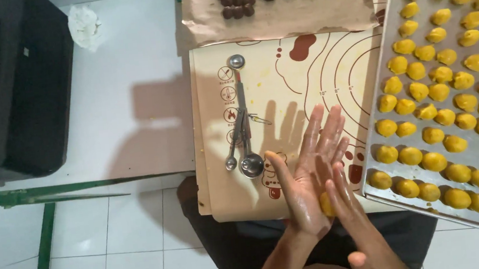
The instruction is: Filling and shaping dough balls with a dark filling on a baking sheet.
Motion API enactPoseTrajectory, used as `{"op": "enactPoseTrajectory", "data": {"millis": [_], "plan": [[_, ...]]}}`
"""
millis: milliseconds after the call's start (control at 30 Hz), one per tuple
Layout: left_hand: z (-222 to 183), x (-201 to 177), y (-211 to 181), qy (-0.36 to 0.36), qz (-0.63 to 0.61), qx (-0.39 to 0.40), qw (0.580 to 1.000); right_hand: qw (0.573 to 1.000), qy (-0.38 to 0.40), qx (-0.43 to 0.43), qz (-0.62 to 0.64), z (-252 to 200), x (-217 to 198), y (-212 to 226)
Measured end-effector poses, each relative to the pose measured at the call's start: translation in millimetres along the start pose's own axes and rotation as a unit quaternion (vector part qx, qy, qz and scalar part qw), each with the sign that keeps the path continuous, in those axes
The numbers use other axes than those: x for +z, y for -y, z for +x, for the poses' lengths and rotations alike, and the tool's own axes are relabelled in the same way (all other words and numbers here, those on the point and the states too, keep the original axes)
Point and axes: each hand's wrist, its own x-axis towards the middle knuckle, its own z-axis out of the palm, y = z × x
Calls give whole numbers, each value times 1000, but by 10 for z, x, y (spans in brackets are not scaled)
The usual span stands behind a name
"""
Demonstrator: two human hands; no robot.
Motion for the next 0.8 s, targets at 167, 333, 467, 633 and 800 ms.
{"op": "enactPoseTrajectory", "data": {"millis": [167,333,467,633,800], "plan": [[-135,346,-130,-33,-7,-63,997,992,-95,23,-80,126,-143,61],[-227,376,-24,-18,-7,-25,999,990,-126,-7,-58,249,-159,226],[-310,235,0,-43,36,1,998,987,-152,15,-42,362,-94,206],[-282,110,185,-46,59,-23,997,989,-136,-45,-46,404,-71,385],[-43,195,-126,-17,30,-8,999,999,0,-19,-36,137,19,326]]}}
